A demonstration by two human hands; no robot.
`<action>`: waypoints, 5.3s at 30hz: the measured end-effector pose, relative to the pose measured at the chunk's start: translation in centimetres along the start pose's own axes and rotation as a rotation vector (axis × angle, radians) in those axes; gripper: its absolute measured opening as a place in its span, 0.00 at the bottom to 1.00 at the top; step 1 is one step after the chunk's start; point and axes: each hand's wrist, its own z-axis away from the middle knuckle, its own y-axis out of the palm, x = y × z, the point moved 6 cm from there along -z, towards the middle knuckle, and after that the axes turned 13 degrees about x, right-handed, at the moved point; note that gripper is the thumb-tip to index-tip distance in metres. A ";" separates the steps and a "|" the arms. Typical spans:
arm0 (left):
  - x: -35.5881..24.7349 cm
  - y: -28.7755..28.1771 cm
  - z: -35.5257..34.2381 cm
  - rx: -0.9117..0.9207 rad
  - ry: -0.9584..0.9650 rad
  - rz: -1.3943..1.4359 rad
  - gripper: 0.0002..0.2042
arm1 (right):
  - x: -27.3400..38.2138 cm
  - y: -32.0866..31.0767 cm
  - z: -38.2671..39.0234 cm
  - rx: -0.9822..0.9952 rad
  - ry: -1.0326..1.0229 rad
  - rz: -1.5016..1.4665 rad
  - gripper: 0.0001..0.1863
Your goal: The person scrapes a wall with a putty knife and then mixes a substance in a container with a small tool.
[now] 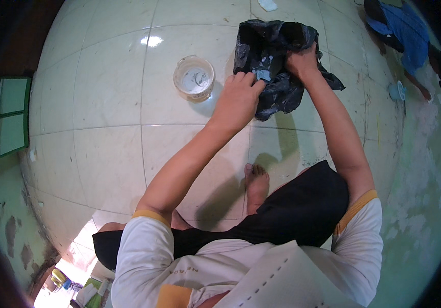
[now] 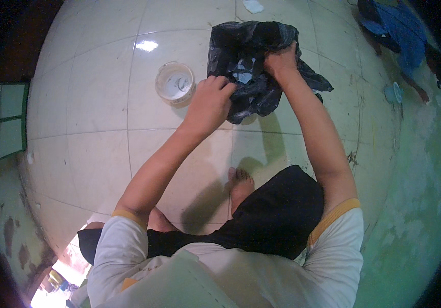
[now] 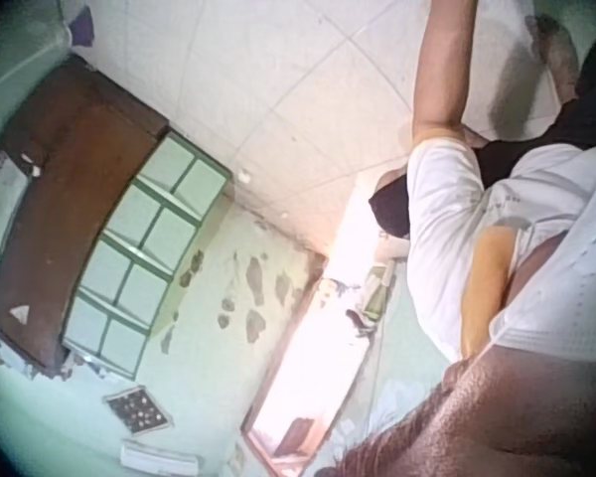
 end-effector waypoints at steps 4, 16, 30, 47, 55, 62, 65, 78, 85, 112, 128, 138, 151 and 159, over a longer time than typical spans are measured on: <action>0.2 -0.3 0.2 -0.009 0.013 0.008 0.15 | -0.8 0.9 0.1 0.170 0.002 0.058 0.28; -0.9 -0.7 0.1 -0.012 0.042 0.016 0.15 | -1.7 3.8 0.7 -0.018 0.045 0.045 0.24; -1.1 -0.4 0.4 -0.001 0.009 0.116 0.16 | -5.2 14.8 -1.2 0.456 0.064 -0.406 0.27; -1.6 0.6 1.2 0.009 0.062 0.247 0.17 | -3.1 14.2 2.1 0.619 -0.069 -0.555 0.27; -1.4 0.6 1.4 0.035 0.026 0.176 0.16 | -0.8 9.3 2.7 0.698 -0.062 -0.579 0.28; -1.9 -0.2 1.1 0.012 0.053 0.114 0.17 | -2.3 10.7 2.1 0.589 -0.019 -0.579 0.27; -1.9 -0.6 1.0 0.017 0.042 0.098 0.18 | -2.8 10.3 1.8 0.483 -0.125 -0.600 0.25; -1.8 -1.7 0.1 -0.006 0.048 0.054 0.18 | -4.3 2.1 4.5 0.351 -0.102 -0.780 0.19; -1.7 -1.9 -0.4 -0.005 0.036 0.061 0.18 | -5.6 0.7 5.7 0.502 0.014 -0.776 0.20; -3.5 -5.4 0.8 0.114 0.154 0.243 0.14 | -7.0 -4.2 8.3 0.543 -0.025 -1.078 0.17; 21.8 -4.5 10.8 -0.150 -0.954 0.053 0.34 | -4.3 -7.5 8.2 0.556 -0.111 -1.146 0.19; 21.2 1.5 10.9 0.094 -0.861 0.813 0.29 | -3.1 -10.4 8.3 0.526 -0.073 -1.111 0.19; 16.9 -4.5 9.1 0.021 -0.725 0.781 0.21 | 2.0 -15.7 7.8 0.512 -0.205 -1.114 0.19; 14.5 -10.9 9.0 0.103 -0.658 0.750 0.20 | 8.7 -18.4 7.0 0.241 -0.270 -0.849 0.17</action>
